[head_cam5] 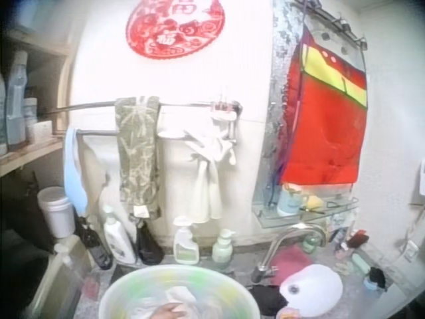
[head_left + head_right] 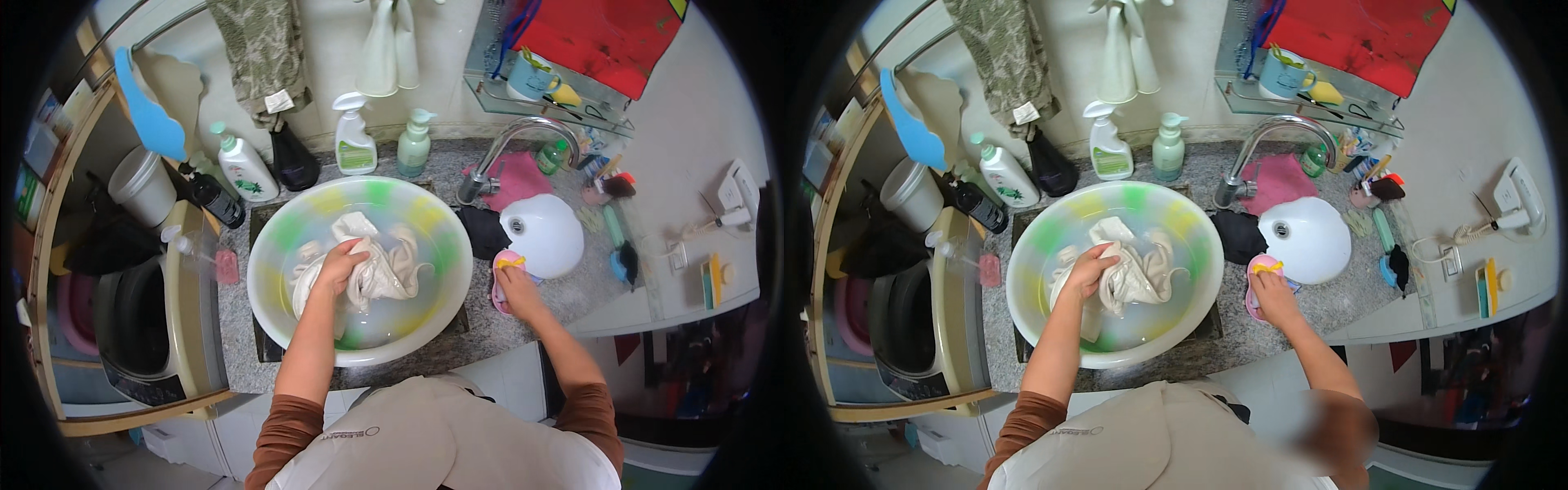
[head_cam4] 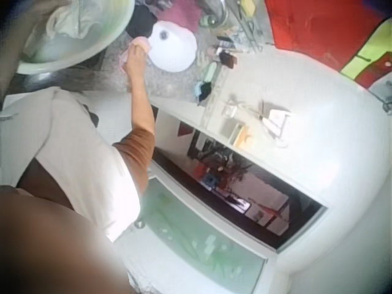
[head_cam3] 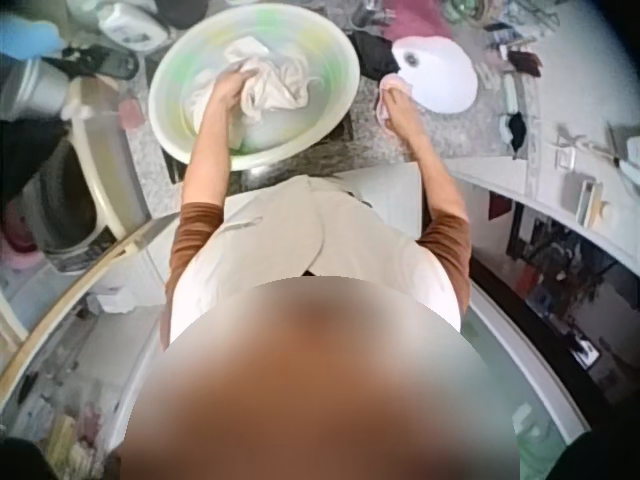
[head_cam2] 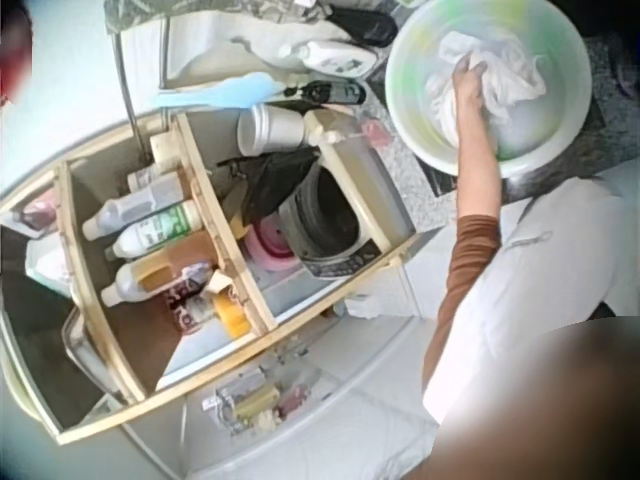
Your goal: The person hand-washes a white cloth in a basin of soapy water. They submerge and agitate the cloth, then use a brush to scrub it repeatedly while rinsing in the same basin.
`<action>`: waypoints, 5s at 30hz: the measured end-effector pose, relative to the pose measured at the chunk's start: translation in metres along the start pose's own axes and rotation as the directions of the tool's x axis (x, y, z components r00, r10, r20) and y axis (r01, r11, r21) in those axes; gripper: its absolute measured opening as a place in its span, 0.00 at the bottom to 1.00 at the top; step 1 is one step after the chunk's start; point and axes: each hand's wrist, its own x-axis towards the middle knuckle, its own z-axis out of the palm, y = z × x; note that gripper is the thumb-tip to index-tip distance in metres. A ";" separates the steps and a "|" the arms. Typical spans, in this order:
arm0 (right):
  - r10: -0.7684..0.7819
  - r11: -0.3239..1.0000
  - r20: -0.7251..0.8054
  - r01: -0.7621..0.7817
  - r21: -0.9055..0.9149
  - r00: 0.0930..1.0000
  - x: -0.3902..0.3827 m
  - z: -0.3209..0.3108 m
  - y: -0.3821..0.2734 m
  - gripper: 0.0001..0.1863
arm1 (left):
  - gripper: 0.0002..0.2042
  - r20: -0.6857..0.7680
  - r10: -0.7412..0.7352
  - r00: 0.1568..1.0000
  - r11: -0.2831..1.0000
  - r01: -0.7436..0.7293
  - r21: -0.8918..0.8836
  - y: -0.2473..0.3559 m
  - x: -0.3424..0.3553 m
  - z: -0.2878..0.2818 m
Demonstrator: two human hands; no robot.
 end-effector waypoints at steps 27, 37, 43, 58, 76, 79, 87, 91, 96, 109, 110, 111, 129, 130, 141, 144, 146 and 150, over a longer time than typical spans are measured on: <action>0.227 0.887 -0.604 0.093 0.451 0.764 0.237 -0.020 -0.196 0.06 | 0.17 0.030 0.274 0.961 0.950 -0.266 -0.161 0.013 -0.024 0.041; 0.444 0.814 -0.432 -0.151 0.561 0.785 0.241 -0.016 -0.196 0.06 | 0.18 0.132 0.311 0.941 0.950 -0.309 -0.037 0.023 -0.032 0.046; 0.301 0.866 -0.508 -0.009 0.500 0.807 0.220 -0.022 -0.197 0.07 | 0.19 0.099 0.246 0.964 0.965 -0.253 0.071 0.018 -0.026 0.037; 0.566 0.467 -0.435 0.163 0.869 0.700 0.150 -0.030 -0.066 0.08 | 0.23 0.126 0.247 0.961 0.963 -0.229 -0.140 0.035 -0.046 0.047; 0.370 0.894 -0.453 -0.178 0.411 0.811 0.012 0.026 -0.012 0.07 | 0.15 0.010 0.235 0.972 0.962 -0.231 -0.148 0.024 -0.031 0.036; 0.317 0.918 -0.521 -0.119 0.378 0.792 0.013 0.023 -0.015 0.07 | 0.16 -0.007 0.218 0.976 0.962 -0.216 -0.165 0.023 -0.030 0.033; 0.382 0.495 -0.420 0.202 0.845 0.823 0.160 -0.014 -0.137 0.10 | 0.12 0.103 0.175 0.979 0.961 -0.147 -0.232 0.026 -0.026 0.031; 0.295 0.267 -0.081 -0.001 0.964 0.952 0.212 0.016 -0.184 0.16 | 0.18 -0.042 0.141 0.989 0.927 -0.147 -0.345 0.029 -0.027 0.027; -0.145 0.761 -0.746 0.556 0.336 0.650 0.190 -0.013 -0.247 0.17 | 0.23 0.180 0.218 0.959 0.796 -0.068 -0.602 -0.020 0.011 -0.038; 0.052 0.838 -0.409 0.183 0.515 0.911 0.228 0.032 -0.227 0.14 | 0.23 -0.132 0.072 0.989 0.754 -0.140 -0.642 0.012 -0.004 -0.002; 0.125 0.851 -0.323 0.066 0.521 0.938 0.240 0.030 -0.218 0.13 | 0.24 -0.425 -0.149 0.893 0.798 -0.145 -0.585 0.034 -0.017 0.027; 0.164 0.828 -0.267 0.014 0.561 0.950 0.240 0.025 -0.219 0.12 | 0.24 -0.467 -0.173 0.867 0.820 -0.136 -0.556 0.037 -0.019 0.030; 0.074 0.843 -0.376 0.143 0.518 0.924 0.231 0.031 -0.224 0.10 | 0.21 -0.468 -0.167 0.868 0.785 -0.170 -0.596 0.032 -0.009 0.027; 0.112 0.847 -0.314 0.075 0.527 0.943 0.233 0.029 -0.223 0.10 | 0.20 -0.468 -0.157 0.869 0.782 -0.180 -0.596 0.036 -0.014 0.028; -0.073 0.808 -0.508 0.350 0.474 0.858 0.202 0.000 -0.247 0.14 | 0.16 -0.352 -0.119 0.928 0.789 -0.127 -0.601 0.028 -0.013 0.020; -0.087 0.781 -0.555 0.402 0.477 0.827 0.205 0.019 -0.244 0.14 | 0.18 -0.360 -0.165 0.918 0.778 -0.103 -0.620 0.039 -0.025 0.036; 0.062 0.799 -0.435 0.216 0.561 0.899 0.228 0.020 -0.222 0.12 | 0.20 -0.416 -0.197 0.888 0.793 -0.105 -0.600 0.041 -0.029 0.042; -0.130 0.778 -0.585 0.449 0.440 0.800 0.209 0.031 -0.239 0.12 | 0.19 -0.378 -0.124 0.918 0.825 -0.116 -0.553 0.035 -0.020 0.025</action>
